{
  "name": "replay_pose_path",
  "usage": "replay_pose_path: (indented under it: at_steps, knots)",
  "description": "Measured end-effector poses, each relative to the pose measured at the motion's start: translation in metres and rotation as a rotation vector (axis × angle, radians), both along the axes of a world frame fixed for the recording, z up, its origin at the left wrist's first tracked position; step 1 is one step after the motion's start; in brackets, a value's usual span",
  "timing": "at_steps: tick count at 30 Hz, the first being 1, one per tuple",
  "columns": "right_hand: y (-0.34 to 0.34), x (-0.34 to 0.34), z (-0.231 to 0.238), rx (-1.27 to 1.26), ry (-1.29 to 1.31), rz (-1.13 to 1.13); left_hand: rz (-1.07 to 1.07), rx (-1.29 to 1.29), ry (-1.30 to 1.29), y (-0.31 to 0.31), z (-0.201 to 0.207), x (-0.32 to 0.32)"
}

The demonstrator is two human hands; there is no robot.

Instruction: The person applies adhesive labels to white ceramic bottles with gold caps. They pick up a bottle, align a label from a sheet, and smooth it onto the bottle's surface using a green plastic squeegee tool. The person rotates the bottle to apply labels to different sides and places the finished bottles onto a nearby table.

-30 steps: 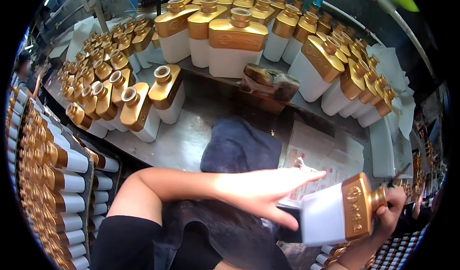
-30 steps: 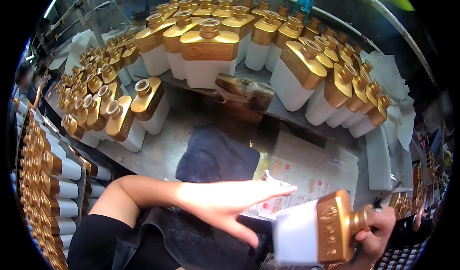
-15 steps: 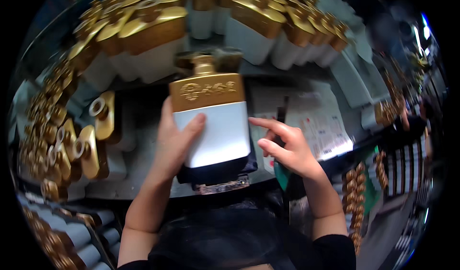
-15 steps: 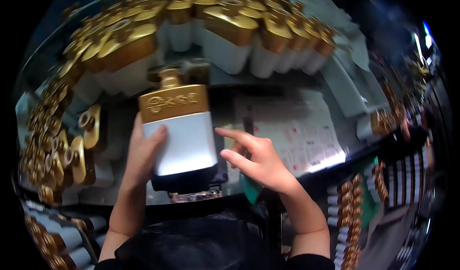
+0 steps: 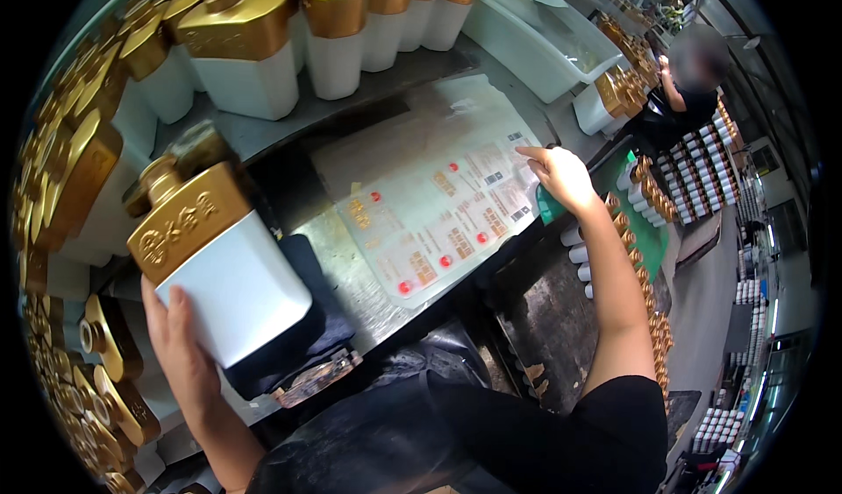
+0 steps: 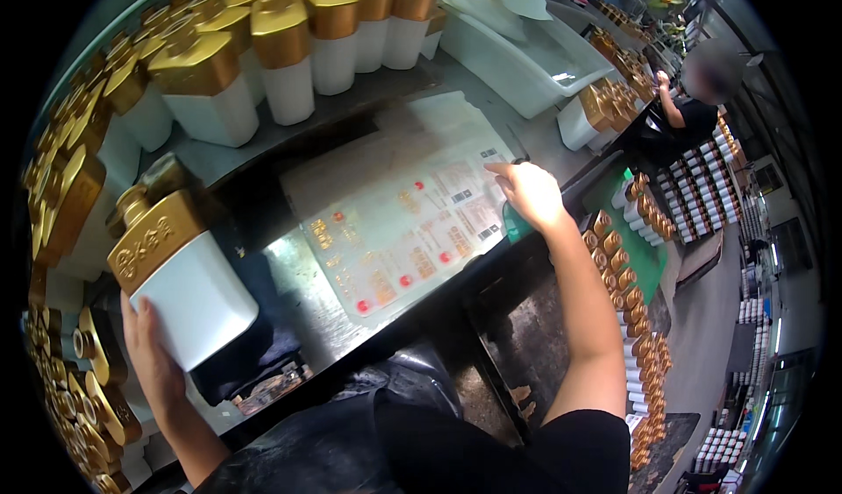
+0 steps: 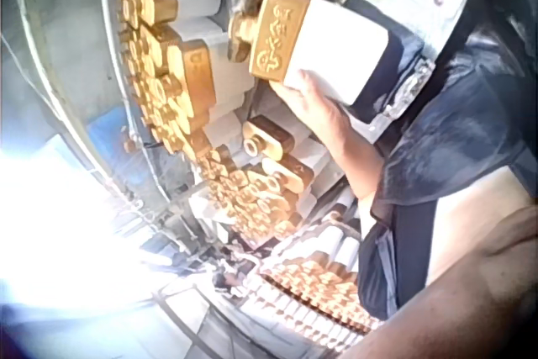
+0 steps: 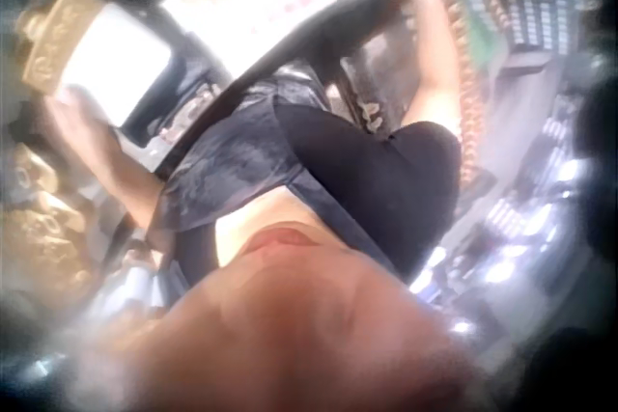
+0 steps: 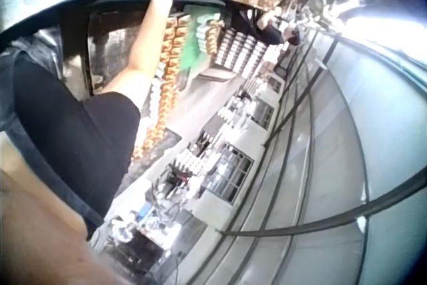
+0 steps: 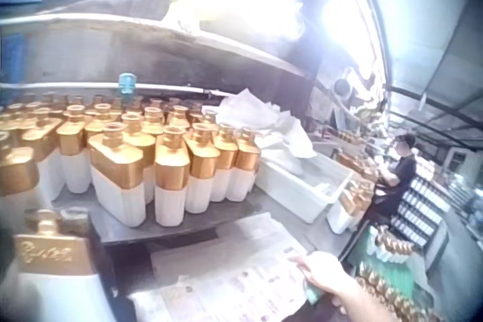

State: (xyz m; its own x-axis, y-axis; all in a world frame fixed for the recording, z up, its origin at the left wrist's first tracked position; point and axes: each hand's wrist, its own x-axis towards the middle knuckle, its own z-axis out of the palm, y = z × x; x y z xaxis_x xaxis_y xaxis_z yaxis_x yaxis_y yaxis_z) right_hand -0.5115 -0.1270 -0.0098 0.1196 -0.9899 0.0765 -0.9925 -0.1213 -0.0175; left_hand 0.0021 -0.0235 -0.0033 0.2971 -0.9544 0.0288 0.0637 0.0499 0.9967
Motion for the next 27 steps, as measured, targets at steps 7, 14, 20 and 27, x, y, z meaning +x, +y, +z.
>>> replay_pose_path:
  at_steps: [7,14,20,27]
  knots:
    - [-0.076,-0.06,-0.06,0.18,-0.051,-0.014,0.3,0.049,-0.113,0.017,0.008,-0.007]
    - [-0.097,-0.055,-0.023,0.254,-0.087,0.082,0.356,0.081,-0.048,0.034,0.002,0.006]
    - [-0.129,-0.029,-0.046,0.192,-0.193,0.222,0.421,0.114,-0.113,0.025,-0.006,0.012]
    - [-0.247,-0.007,-0.049,0.237,-0.093,0.187,0.359,0.072,-0.115,0.039,-0.006,0.018]
